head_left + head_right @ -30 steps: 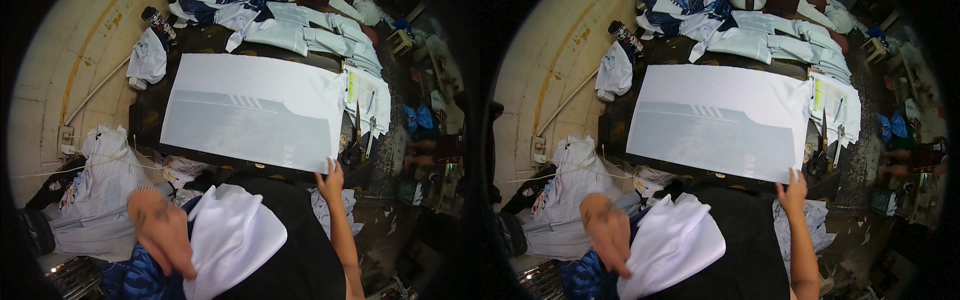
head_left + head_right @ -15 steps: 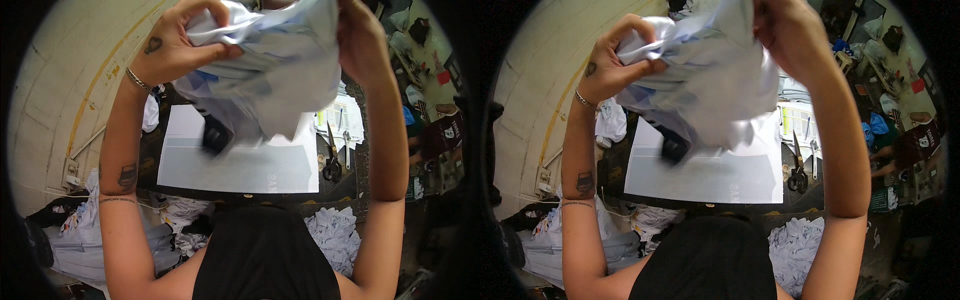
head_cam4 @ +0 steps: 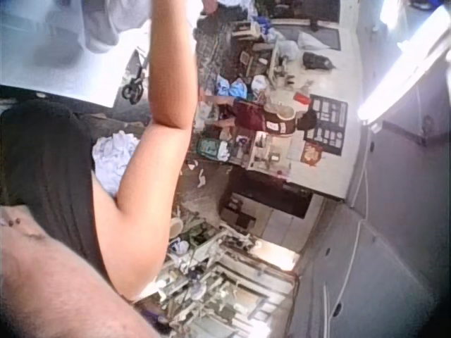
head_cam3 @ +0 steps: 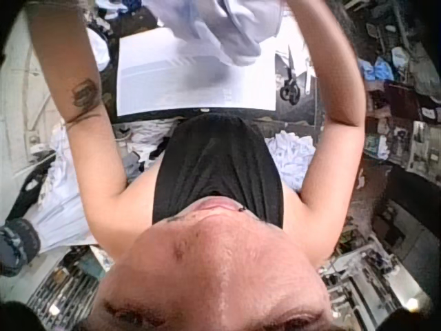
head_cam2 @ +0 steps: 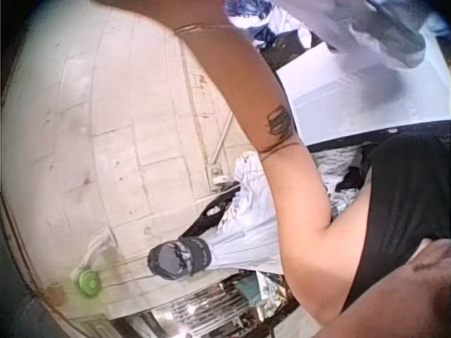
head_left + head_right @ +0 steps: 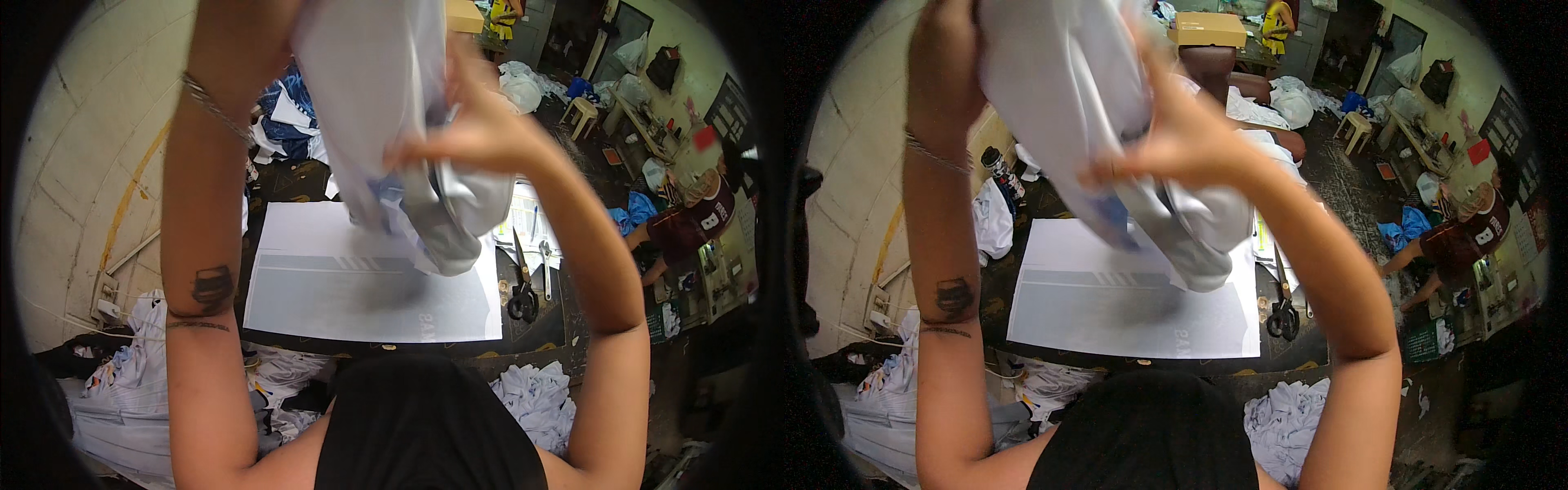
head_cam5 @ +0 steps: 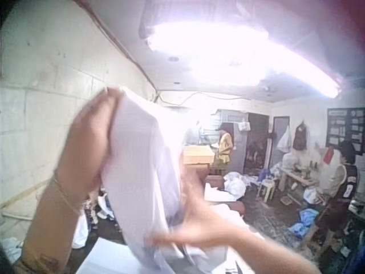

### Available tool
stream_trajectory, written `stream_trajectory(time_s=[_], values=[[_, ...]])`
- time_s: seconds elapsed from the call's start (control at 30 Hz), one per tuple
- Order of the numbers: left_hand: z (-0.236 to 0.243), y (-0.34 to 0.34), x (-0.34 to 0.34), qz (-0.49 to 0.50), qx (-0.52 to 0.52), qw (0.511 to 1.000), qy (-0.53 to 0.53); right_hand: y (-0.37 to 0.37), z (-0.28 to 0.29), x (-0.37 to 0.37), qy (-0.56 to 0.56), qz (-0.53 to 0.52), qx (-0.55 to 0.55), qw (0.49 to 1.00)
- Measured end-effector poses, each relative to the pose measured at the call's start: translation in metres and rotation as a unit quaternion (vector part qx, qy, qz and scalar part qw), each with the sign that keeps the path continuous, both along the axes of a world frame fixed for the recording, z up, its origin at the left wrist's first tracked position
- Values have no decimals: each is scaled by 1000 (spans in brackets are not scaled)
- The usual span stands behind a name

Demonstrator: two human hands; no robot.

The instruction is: The person cuts printed t-shirts into rectangular pieces using shears, then cuts the white backing fabric into matching rectangles. The person folds the cut pieces and stacks them on the table.

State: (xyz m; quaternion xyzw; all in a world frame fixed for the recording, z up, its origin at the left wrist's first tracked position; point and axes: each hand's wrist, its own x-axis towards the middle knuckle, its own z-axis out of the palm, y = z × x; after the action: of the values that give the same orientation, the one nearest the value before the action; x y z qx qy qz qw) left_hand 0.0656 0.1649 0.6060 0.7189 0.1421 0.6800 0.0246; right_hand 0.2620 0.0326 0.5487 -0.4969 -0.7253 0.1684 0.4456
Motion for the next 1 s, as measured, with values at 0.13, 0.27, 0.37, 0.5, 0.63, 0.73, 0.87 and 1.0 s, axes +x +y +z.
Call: stream_trajectory(time_s=[0.13, 0.27, 0.37, 0.5, 0.63, 0.73, 0.87, 1.0], values=[[20, 82, -92, -26, 10, 1000, -15, 15, -95, 46, -76, 28, -131, 988], [-23, 174, -156, -55, -113, 992, 19, 8, -108, 160, 114, 27, -155, 981], [-132, 186, -145, -75, -302, 948, 68, -13, -46, 210, 394, 1, 48, 918], [-320, 114, -141, -239, -592, 769, -42, -46, 36, 253, 376, -126, 97, 913], [-388, 54, -175, -444, -574, 646, -238, -67, 30, 303, 410, -228, 126, 874], [-338, 61, -203, -468, -519, 646, -309, -76, 9, 323, 367, -224, 131, 893], [-247, 108, -245, -357, -497, 779, -135, -86, 8, 308, 341, -202, 195, 897], [-184, 191, -300, -119, -515, 847, -59, -106, 21, 273, 263, -119, 121, 950]])
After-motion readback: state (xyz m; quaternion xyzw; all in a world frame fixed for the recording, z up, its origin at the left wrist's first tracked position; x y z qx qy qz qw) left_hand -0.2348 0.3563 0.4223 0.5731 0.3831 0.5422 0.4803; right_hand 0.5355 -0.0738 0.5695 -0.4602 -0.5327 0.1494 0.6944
